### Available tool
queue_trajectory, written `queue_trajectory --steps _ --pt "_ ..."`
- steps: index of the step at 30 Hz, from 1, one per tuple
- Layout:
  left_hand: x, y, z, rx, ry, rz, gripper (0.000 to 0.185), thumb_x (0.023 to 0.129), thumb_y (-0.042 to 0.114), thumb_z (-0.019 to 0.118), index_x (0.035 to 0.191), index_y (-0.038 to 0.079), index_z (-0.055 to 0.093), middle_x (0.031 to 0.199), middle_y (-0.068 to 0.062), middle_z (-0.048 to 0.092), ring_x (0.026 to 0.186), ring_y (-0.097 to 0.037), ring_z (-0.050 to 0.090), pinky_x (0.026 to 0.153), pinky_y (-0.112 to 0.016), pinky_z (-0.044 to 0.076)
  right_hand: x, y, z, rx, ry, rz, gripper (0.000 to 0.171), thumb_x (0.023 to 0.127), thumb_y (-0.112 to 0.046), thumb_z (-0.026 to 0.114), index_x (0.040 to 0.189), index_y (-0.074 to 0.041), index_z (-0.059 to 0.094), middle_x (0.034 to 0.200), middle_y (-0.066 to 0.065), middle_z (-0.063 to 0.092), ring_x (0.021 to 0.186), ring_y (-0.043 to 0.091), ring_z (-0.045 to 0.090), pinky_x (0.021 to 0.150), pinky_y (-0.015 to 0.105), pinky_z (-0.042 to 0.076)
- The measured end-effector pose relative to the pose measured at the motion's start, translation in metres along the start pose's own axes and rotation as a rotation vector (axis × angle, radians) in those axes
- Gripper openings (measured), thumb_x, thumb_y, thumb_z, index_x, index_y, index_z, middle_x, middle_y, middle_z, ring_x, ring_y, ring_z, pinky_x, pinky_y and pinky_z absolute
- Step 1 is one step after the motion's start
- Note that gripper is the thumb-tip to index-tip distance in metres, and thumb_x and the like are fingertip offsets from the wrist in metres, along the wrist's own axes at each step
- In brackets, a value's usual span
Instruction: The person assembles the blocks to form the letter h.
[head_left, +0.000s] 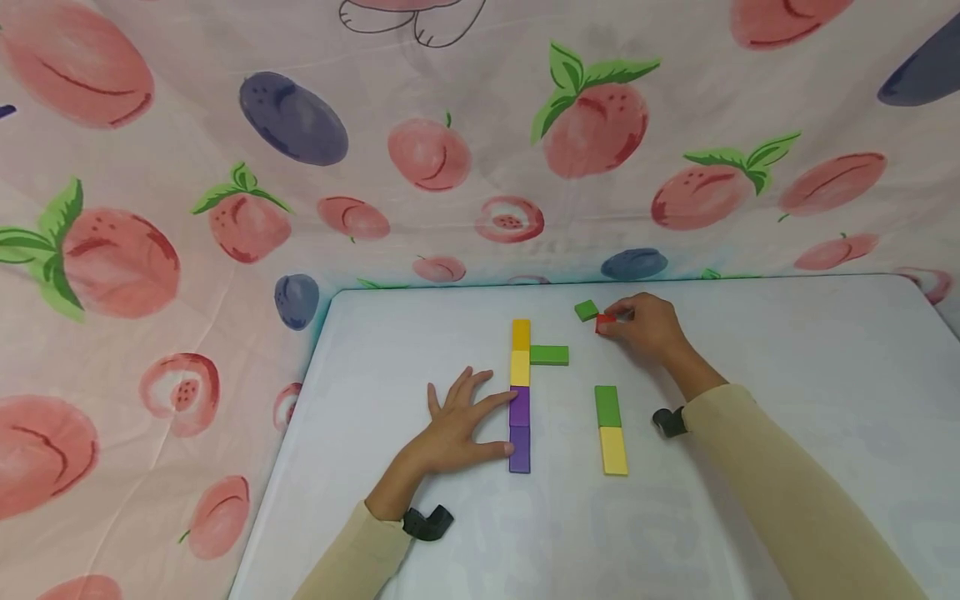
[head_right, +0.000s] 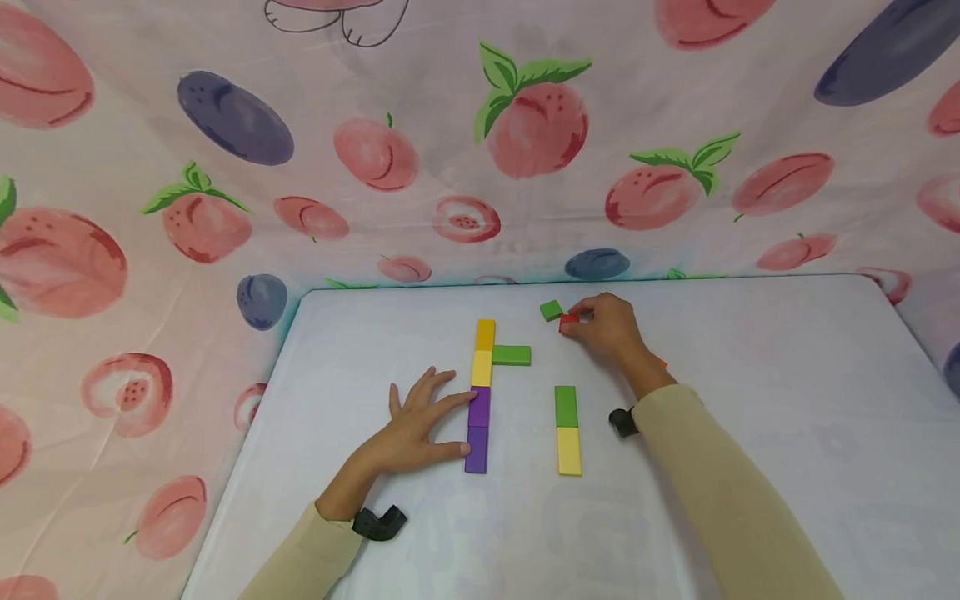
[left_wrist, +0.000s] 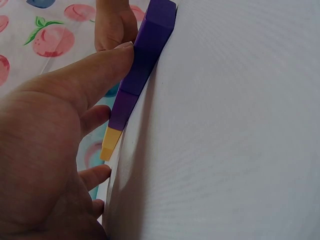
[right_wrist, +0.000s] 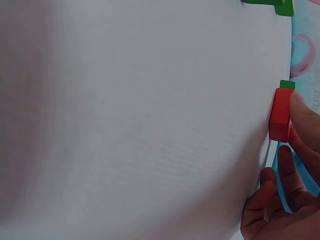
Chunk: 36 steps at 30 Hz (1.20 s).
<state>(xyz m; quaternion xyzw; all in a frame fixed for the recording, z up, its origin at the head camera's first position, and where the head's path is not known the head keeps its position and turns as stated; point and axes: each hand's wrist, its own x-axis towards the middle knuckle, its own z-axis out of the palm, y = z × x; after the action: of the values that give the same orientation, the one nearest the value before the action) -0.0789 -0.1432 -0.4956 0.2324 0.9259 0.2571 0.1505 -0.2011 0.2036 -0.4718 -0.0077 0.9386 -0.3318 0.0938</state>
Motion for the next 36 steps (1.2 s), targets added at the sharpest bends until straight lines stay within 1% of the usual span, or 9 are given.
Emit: queue_trajectory --steps 7,14,18,21,23,26,28,30,36 --pt "0.000 0.000 -0.001 -0.014 0.001 0.008 0.075 0.087 0.063 0.070 0.154 0.044 0.042 0.171 -0.001 0.016 0.160 -0.030 -0.005 0.110 -0.078 -0.019 -0.002 0.001 0.001 0.022 0.014 -0.019 0.036 0.092 -0.029 0.076 0.120 -0.006 0.070 0.122 0.019 0.067 0.116 0.037 0.055 0.102 0.055 0.048" --pt "0.000 -0.001 0.000 -0.006 -0.004 0.009 0.075 0.087 0.063 0.070 0.154 0.044 0.041 0.171 0.000 0.014 0.160 -0.030 -0.006 0.110 -0.078 -0.019 -0.004 0.002 0.003 0.041 0.046 -0.044 0.029 0.090 -0.025 0.079 0.112 -0.008 0.068 0.110 0.017 0.070 0.106 0.033 0.059 0.094 0.050 0.051" --pt "0.000 -0.001 0.000 -0.003 -0.008 0.005 0.075 0.087 0.063 0.069 0.154 0.044 0.041 0.171 0.000 0.014 0.160 -0.030 -0.006 0.110 -0.078 -0.020 -0.005 0.001 0.004 0.067 0.044 -0.058 0.029 0.091 -0.024 0.078 0.114 -0.009 0.070 0.111 0.016 0.072 0.108 0.034 0.062 0.096 0.050 0.052" --pt "0.000 -0.001 -0.001 -0.005 -0.007 0.007 0.075 0.088 0.063 0.069 0.154 0.043 0.041 0.171 -0.001 0.014 0.160 -0.030 -0.005 0.110 -0.078 -0.020 -0.008 -0.003 0.004 0.110 0.020 -0.065 0.032 0.092 -0.025 0.077 0.119 -0.009 0.071 0.114 0.016 0.073 0.110 0.035 0.065 0.096 0.050 0.054" --pt "0.000 -0.001 -0.001 -0.006 -0.006 0.009 0.075 0.088 0.063 0.069 0.154 0.043 0.041 0.171 -0.001 0.014 0.160 -0.031 -0.005 0.110 -0.078 -0.020 -0.009 -0.006 0.004 0.135 0.000 -0.063 0.034 0.092 -0.026 0.077 0.121 -0.009 0.071 0.116 0.015 0.073 0.110 0.035 0.066 0.094 0.048 0.055" --pt "0.000 -0.001 -0.001 -0.008 -0.005 0.009 0.075 0.087 0.063 0.069 0.154 0.043 0.041 0.171 -0.001 0.014 0.160 -0.030 -0.005 0.110 -0.077 -0.020 -0.011 -0.009 0.003 0.159 -0.032 -0.041 0.035 0.092 -0.029 0.077 0.122 -0.012 0.072 0.117 0.013 0.073 0.109 0.032 0.065 0.086 0.040 0.057" --pt "0.000 -0.001 -0.001 -0.007 -0.006 0.007 0.075 0.087 0.063 0.069 0.154 0.043 0.041 0.171 -0.001 0.014 0.160 -0.030 -0.005 0.110 -0.077 -0.020 -0.013 -0.010 0.003 0.166 -0.053 -0.026 0.034 0.092 -0.030 0.077 0.122 -0.013 0.073 0.118 0.011 0.073 0.108 0.030 0.064 0.081 0.035 0.055" --pt "0.000 -0.001 -0.001 -0.006 -0.008 0.005 0.075 0.087 0.063 0.069 0.154 0.044 0.041 0.171 0.000 0.015 0.160 -0.030 -0.006 0.110 -0.077 -0.020 -0.015 -0.011 0.003 0.173 -0.073 -0.011 0.034 0.092 -0.032 0.077 0.122 -0.015 0.073 0.120 0.010 0.072 0.108 0.028 0.061 0.078 0.031 0.053" --pt "0.000 -0.001 0.000 -0.007 -0.008 0.001 0.075 0.087 0.063 0.070 0.154 0.043 0.042 0.171 0.000 0.015 0.160 -0.030 -0.005 0.110 -0.078 -0.020 -0.021 -0.008 0.003 0.179 -0.121 -0.008 0.039 0.092 -0.037 0.077 0.125 -0.017 0.073 0.122 0.009 0.070 0.112 0.027 0.056 0.086 0.034 0.050"
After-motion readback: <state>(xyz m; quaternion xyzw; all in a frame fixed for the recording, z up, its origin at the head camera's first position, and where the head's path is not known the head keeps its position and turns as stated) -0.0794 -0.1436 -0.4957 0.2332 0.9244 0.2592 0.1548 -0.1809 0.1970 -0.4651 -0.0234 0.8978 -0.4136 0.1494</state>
